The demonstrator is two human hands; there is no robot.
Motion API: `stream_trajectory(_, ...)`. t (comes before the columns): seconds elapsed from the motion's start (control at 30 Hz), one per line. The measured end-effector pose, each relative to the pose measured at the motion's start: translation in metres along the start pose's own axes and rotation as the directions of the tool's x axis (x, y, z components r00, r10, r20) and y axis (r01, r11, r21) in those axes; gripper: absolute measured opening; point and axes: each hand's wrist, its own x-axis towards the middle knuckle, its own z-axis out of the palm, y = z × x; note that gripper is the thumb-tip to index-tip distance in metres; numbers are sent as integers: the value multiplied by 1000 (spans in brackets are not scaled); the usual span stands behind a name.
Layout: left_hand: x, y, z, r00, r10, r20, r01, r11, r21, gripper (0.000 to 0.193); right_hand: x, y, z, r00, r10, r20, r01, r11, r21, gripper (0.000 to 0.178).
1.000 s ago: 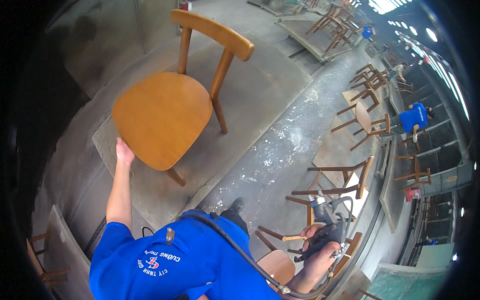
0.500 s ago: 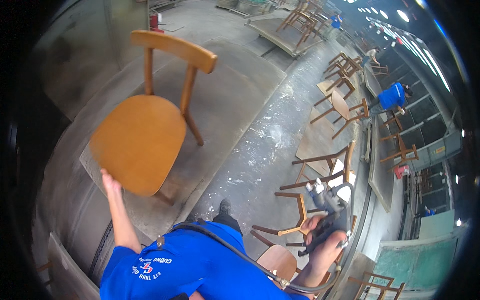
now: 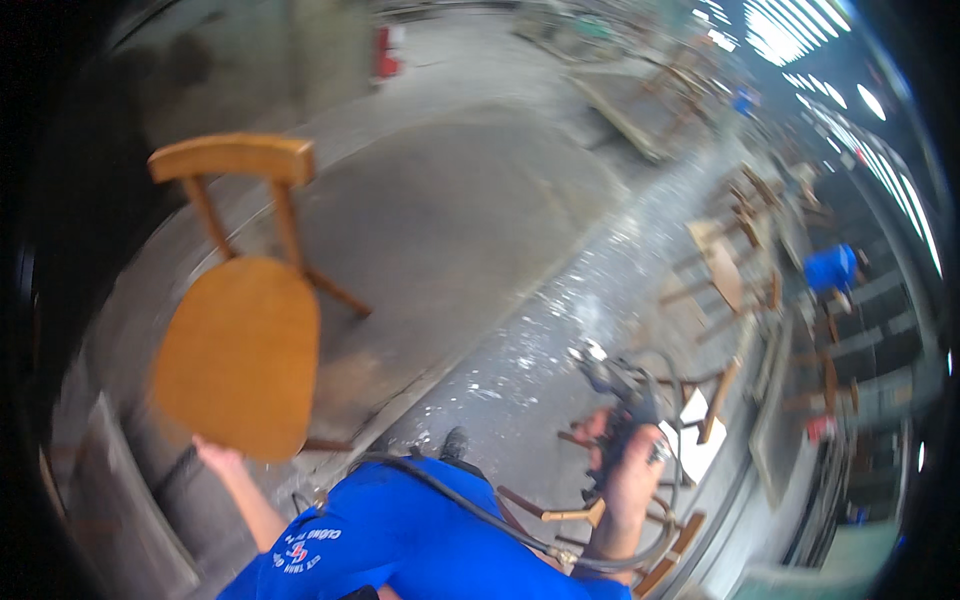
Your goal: The person sprays a wooden chair with a handheld spray gun, rotating the chair to cover all sides. The person then moves to a second chair and repeats the spraying process.
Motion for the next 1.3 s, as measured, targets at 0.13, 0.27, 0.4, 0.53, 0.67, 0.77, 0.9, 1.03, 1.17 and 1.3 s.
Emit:
stream_trajectory(0.13,-49,-98,86,998,46,30,-44,997,-65,93,5,9,5,990,-86,112,89,996,-17,75)
stream_trajectory(0.27,-102,-179,158,930,-366,27,367,929,-49,93,2,24,10,969,-128,213,151,984,-95,76)
stream_trajectory(0.4,-118,-218,191,739,-673,33,671,740,40,84,-5,39,15,962,-10,275,27,998,-60,69)
stream_trajectory(0.53,-126,-217,198,503,-862,60,705,449,549,69,-6,42,14,949,-82,304,50,993,109,72)
stream_trajectory(0.67,-136,-195,200,751,-580,315,-114,356,927,55,-3,37,13,938,-148,313,109,984,139,75)
stream_trajectory(0.77,-124,-161,197,580,-349,737,-804,-99,586,53,-4,37,18,919,-119,377,111,993,44,75)
stream_trajectory(0.9,-95,-136,193,501,-458,734,-840,-460,286,77,-5,38,30,921,-154,358,151,988,36,75)
stream_trajectory(1.03,-70,-137,191,524,-479,704,-796,-570,204,87,2,30,38,916,-326,235,303,944,129,78)
stream_trajectory(1.17,-66,-142,185,489,-452,747,-811,-551,197,86,5,22,47,915,-354,192,336,934,122,77)
stream_trajectory(1.3,-64,-144,182,439,-427,790,-838,-513,188,86,8,21,54,923,-375,79,375,927,20,73)
